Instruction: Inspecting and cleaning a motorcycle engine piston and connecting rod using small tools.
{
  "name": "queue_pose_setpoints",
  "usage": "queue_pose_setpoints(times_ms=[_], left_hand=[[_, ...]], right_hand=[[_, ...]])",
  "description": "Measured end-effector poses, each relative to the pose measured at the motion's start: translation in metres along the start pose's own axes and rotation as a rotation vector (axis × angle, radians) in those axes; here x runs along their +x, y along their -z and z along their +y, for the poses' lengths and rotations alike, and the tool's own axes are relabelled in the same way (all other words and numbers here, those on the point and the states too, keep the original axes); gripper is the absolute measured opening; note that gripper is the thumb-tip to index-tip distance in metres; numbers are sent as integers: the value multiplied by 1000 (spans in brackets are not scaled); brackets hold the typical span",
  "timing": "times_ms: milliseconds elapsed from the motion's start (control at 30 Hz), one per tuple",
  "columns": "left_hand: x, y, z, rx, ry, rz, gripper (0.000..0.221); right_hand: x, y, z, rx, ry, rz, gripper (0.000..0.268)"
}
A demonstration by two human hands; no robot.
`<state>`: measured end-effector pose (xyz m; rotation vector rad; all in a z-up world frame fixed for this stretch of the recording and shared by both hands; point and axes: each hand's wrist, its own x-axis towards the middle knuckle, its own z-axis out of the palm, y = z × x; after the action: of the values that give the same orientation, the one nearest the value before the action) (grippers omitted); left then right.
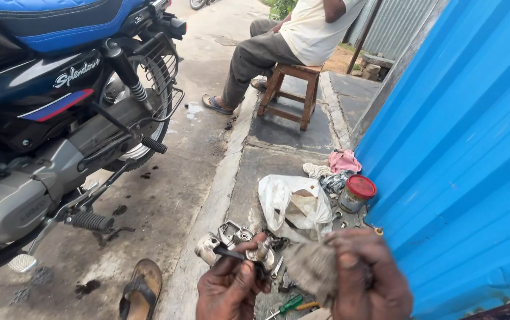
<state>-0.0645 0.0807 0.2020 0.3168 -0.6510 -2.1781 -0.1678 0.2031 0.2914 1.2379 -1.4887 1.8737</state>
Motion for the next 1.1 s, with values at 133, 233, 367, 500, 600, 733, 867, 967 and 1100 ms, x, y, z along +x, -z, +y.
queue_pose_setpoints(times_ms=[133,233,367,500,600,733,867,967,1100], left_hand=[[0,1,-1,39,-53,-50,40],[7,4,0,128,-55,-54,42],[20,10,-6,171,-56,-45,41],[28,19,-14,144,-58,-25,40],[36,39,-32,106,-91,-20,40],[59,99,-67,121,-128,-55,38],[69,120,-73,87,-62,-47,38],[65,102,-62,37,-71,-49,37],[56,55,-30,-31,-60,-23,36]], right_hand=[[-39,-6,44,70,-144,-16,21],[-47,-11,67,113,-630,188,22],[-56,-12,89,361,-947,249,25],[-25,-13,63,-20,-533,23,47],[34,-13,46,-308,-91,-161,87],[112,-7,77,-375,180,-229,103],[166,-21,80,-884,600,-246,104],[169,-30,65,-848,476,-144,68],[96,-39,43,-410,-108,-52,14]])
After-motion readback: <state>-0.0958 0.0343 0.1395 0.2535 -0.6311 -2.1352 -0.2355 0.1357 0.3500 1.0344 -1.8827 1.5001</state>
